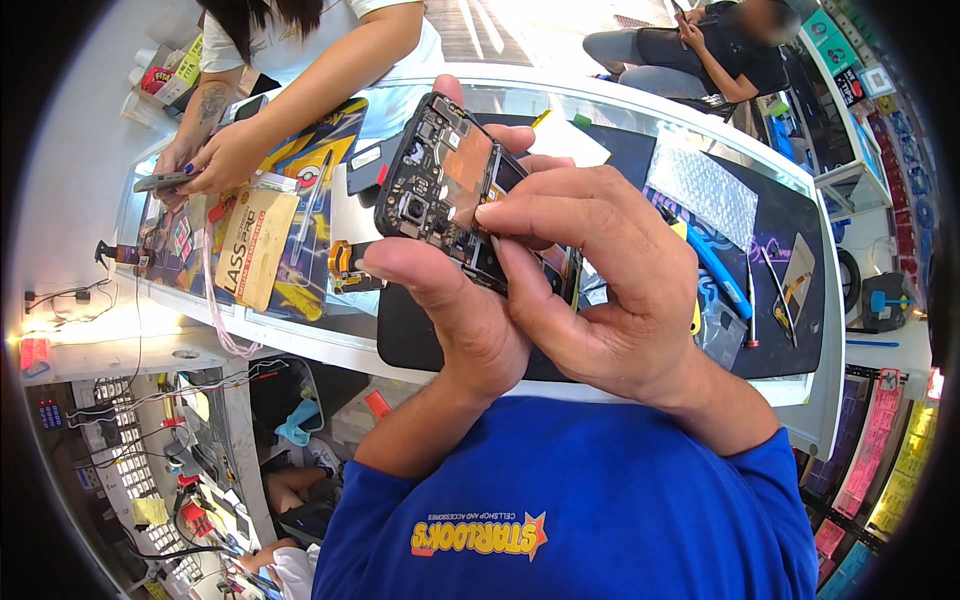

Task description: The person disassembles a smartphone, removes the back cover and internal components, and uses a heat gun to apply heat around the screen edges. They then reassemble the phone by reconnecting internal cables and replacing the back cover.

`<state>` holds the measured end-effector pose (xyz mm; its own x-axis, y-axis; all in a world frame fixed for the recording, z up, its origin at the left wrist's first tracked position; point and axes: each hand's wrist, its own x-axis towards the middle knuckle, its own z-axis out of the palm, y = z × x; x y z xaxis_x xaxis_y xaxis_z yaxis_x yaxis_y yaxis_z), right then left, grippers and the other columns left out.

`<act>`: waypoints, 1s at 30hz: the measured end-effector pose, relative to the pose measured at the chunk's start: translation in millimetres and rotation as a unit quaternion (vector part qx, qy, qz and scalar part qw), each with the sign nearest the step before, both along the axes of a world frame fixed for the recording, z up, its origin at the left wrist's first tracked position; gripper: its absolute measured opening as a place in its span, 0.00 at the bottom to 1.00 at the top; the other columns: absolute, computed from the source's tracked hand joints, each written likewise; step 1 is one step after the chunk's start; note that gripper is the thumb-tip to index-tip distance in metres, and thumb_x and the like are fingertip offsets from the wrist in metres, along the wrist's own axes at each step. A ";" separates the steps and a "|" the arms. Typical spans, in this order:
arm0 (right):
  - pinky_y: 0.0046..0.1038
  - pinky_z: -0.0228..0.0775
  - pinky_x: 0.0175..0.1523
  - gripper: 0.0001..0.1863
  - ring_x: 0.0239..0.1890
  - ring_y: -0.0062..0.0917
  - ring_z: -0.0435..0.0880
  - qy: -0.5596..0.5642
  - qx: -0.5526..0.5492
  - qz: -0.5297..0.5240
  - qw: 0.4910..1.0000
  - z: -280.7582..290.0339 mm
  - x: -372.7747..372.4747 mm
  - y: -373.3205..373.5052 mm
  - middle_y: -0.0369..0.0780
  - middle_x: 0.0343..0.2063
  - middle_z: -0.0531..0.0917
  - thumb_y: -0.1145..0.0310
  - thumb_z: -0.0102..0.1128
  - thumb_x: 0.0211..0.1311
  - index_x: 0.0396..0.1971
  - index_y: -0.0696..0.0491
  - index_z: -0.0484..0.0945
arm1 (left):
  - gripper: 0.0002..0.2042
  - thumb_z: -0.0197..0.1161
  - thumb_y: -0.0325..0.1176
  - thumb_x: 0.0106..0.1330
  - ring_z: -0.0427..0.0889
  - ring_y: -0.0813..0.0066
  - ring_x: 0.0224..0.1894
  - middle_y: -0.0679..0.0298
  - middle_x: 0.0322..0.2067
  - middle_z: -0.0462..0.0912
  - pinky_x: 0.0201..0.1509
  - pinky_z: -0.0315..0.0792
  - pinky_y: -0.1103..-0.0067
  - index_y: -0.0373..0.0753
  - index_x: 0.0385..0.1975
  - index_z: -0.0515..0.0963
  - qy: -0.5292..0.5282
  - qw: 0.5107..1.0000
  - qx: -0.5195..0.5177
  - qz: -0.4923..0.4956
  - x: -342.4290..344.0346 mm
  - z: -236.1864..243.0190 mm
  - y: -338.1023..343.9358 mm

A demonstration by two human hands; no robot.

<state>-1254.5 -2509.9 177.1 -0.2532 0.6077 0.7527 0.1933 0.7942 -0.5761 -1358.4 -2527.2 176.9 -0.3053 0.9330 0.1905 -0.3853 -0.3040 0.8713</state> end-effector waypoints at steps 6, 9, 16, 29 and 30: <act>0.39 0.82 0.57 0.18 0.41 0.33 0.89 0.000 -0.015 -0.002 1.000 0.5 1.5 -1.2 0.44 0.38 0.89 0.86 0.71 0.53 0.45 0.58 0.87 | 0.62 0.34 0.86 0.59 0.79 0.75 0.52 0.63 0.57 0.76 0.51 0.77 0.80 0.37 0.82 0.48 0.027 1.000 -0.003 -0.015 -4.7 1.9 -0.8; 0.38 0.82 0.57 0.18 0.41 0.34 0.89 -0.008 -0.008 -0.004 1.000 1.5 3.1 -1.5 0.44 0.38 0.88 0.85 0.71 0.53 0.45 0.58 0.87 | 0.62 0.35 0.86 0.59 0.79 0.74 0.53 0.63 0.56 0.76 0.53 0.77 0.79 0.37 0.82 0.48 0.010 1.000 -0.005 -0.017 -2.3 3.1 -1.8; 0.37 0.81 0.56 0.18 0.41 0.35 0.88 -0.010 -0.017 -0.001 1.000 1.6 4.4 -1.6 0.44 0.38 0.88 0.85 0.71 0.52 0.46 0.57 0.88 | 0.61 0.36 0.86 0.60 0.79 0.73 0.54 0.62 0.56 0.77 0.55 0.77 0.77 0.36 0.82 0.49 -0.015 1.000 0.001 -0.015 2.0 3.0 0.4; 0.31 0.81 0.50 0.20 0.37 0.28 0.86 0.002 -0.020 0.018 1.000 -2.0 7.9 1.3 0.43 0.38 0.87 0.86 0.69 0.53 0.47 0.57 0.88 | 0.61 0.33 0.85 0.62 0.78 0.73 0.54 0.62 0.56 0.77 0.63 0.74 0.74 0.33 0.81 0.50 -0.017 1.000 0.014 -0.017 2.8 -4.4 1.9; 0.31 0.81 0.50 0.20 0.38 0.28 0.86 0.001 -0.022 0.020 1.000 -2.1 8.5 1.3 0.43 0.38 0.87 0.86 0.70 0.53 0.48 0.57 0.88 | 0.60 0.32 0.84 0.63 0.78 0.73 0.55 0.61 0.57 0.77 0.64 0.74 0.74 0.33 0.81 0.51 -0.018 0.999 0.028 -0.025 1.1 -6.7 3.3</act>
<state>-1246.0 -2508.7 175.0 -0.2761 0.6302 0.7257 0.1610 0.7747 -0.6115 -1357.2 -2523.9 170.2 -0.2669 0.9354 0.2317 -0.4317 -0.3310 0.8391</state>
